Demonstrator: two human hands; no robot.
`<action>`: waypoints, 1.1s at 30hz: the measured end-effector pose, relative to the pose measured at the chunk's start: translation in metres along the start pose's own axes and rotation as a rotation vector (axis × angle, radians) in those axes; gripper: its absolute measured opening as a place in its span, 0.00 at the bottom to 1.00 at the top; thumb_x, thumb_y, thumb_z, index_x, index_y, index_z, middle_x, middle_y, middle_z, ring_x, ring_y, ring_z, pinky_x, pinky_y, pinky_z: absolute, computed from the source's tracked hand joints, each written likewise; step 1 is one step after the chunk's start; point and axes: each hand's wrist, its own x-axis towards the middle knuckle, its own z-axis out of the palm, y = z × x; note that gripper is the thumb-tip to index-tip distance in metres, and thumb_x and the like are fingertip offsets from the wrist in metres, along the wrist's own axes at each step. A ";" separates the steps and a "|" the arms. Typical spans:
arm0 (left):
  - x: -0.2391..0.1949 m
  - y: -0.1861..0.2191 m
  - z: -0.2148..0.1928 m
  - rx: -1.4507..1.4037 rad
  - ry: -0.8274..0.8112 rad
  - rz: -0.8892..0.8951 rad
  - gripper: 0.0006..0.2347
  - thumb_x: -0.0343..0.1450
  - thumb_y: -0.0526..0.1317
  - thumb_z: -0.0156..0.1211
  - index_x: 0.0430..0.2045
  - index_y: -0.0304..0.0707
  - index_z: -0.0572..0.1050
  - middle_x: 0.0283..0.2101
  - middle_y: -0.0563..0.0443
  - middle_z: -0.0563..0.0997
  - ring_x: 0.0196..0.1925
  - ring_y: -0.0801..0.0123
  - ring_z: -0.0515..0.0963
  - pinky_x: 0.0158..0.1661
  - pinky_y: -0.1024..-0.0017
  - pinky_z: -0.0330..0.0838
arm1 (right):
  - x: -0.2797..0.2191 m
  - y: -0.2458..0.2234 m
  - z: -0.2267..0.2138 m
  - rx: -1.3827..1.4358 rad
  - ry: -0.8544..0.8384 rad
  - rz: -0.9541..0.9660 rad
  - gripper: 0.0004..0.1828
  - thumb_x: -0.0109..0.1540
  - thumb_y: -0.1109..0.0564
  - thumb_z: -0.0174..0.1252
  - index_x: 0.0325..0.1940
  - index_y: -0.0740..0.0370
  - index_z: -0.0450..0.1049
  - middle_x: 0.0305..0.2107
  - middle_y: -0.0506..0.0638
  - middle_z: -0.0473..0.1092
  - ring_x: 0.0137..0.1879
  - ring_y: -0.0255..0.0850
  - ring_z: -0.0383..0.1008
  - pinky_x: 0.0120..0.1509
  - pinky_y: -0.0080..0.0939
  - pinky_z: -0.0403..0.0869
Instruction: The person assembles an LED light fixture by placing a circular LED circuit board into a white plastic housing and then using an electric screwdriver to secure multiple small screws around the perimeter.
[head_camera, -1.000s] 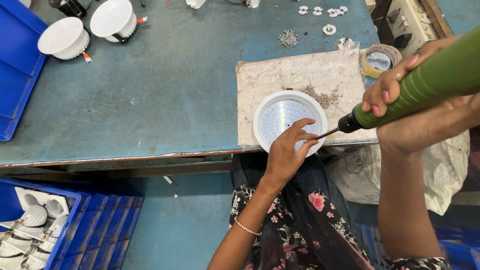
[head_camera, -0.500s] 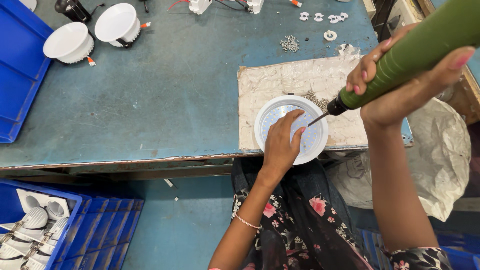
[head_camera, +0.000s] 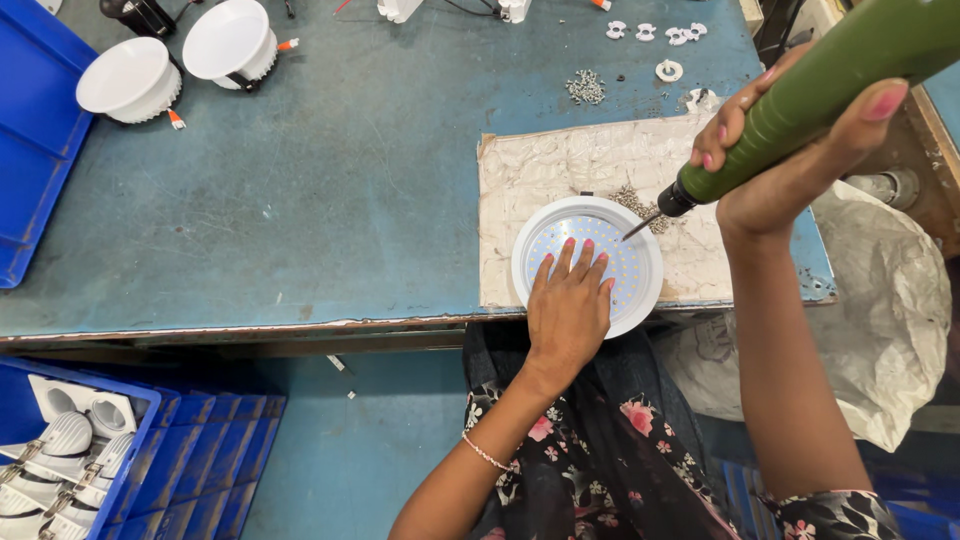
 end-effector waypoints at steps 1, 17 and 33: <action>0.000 0.001 0.000 -0.001 0.006 -0.003 0.15 0.73 0.40 0.57 0.52 0.33 0.78 0.63 0.40 0.76 0.70 0.50 0.69 0.69 0.52 0.56 | 0.001 0.002 0.000 -0.007 -0.002 -0.001 0.46 0.61 0.16 0.43 0.44 0.65 0.60 0.22 0.56 0.56 0.22 0.46 0.59 0.29 0.45 0.65; -0.001 0.002 0.001 -0.049 0.055 -0.023 0.14 0.71 0.36 0.57 0.50 0.30 0.78 0.62 0.36 0.77 0.69 0.47 0.71 0.69 0.52 0.57 | -0.003 0.019 -0.002 -0.011 -0.003 0.021 0.46 0.61 0.15 0.43 0.44 0.64 0.59 0.23 0.57 0.59 0.21 0.46 0.59 0.29 0.45 0.66; 0.000 0.003 0.001 -0.041 0.036 -0.035 0.15 0.69 0.34 0.56 0.50 0.31 0.78 0.62 0.37 0.76 0.70 0.49 0.70 0.69 0.53 0.56 | -0.010 0.031 0.015 0.017 -0.082 0.045 0.46 0.63 0.15 0.51 0.49 0.63 0.60 0.27 0.52 0.60 0.24 0.40 0.61 0.29 0.38 0.65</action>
